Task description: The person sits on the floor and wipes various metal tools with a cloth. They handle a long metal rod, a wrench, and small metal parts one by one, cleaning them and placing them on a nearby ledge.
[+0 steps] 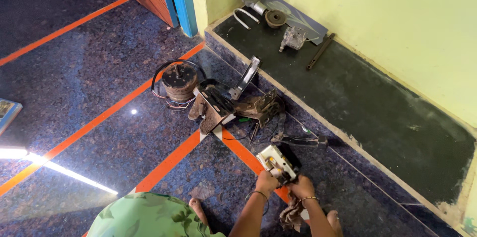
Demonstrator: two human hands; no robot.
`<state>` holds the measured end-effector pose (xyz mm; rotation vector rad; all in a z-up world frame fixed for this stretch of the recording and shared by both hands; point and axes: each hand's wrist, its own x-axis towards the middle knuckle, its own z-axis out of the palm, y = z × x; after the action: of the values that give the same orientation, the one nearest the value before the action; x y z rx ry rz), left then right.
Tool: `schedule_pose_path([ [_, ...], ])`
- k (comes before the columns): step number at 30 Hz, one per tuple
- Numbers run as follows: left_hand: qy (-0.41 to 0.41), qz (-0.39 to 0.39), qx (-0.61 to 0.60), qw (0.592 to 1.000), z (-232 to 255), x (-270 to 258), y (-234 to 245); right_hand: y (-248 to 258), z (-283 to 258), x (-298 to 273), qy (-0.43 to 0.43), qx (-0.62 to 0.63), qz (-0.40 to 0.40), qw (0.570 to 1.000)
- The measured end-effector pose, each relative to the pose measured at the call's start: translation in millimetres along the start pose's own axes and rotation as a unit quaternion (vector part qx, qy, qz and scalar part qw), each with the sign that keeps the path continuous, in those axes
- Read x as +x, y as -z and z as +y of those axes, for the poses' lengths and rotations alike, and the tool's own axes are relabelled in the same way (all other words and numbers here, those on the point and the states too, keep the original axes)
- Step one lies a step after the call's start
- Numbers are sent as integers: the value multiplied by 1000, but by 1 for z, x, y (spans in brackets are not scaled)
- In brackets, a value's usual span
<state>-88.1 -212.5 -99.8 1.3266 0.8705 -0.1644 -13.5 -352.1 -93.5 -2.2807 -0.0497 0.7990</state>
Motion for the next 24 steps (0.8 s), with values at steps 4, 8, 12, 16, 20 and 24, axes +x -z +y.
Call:
schedule_pose_path([
  [4,-76,17,-10,997,12,9,-14,6,-7,17,17,-25,37,999],
  [8,-64,-26,-40,997,13,18,-17,17,-8,29,28,-145,80,986],
  [12,-14,-91,-34,995,15,16,-25,27,-9,36,68,-151,140,976],
  [16,-193,-43,243,950,21,18,-17,52,-15,44,44,-196,139,970],
  [20,-172,185,246,936,26,29,20,65,-23,51,35,-290,97,951],
  [24,-105,327,148,928,20,42,64,82,-47,44,3,-381,-31,924],
])
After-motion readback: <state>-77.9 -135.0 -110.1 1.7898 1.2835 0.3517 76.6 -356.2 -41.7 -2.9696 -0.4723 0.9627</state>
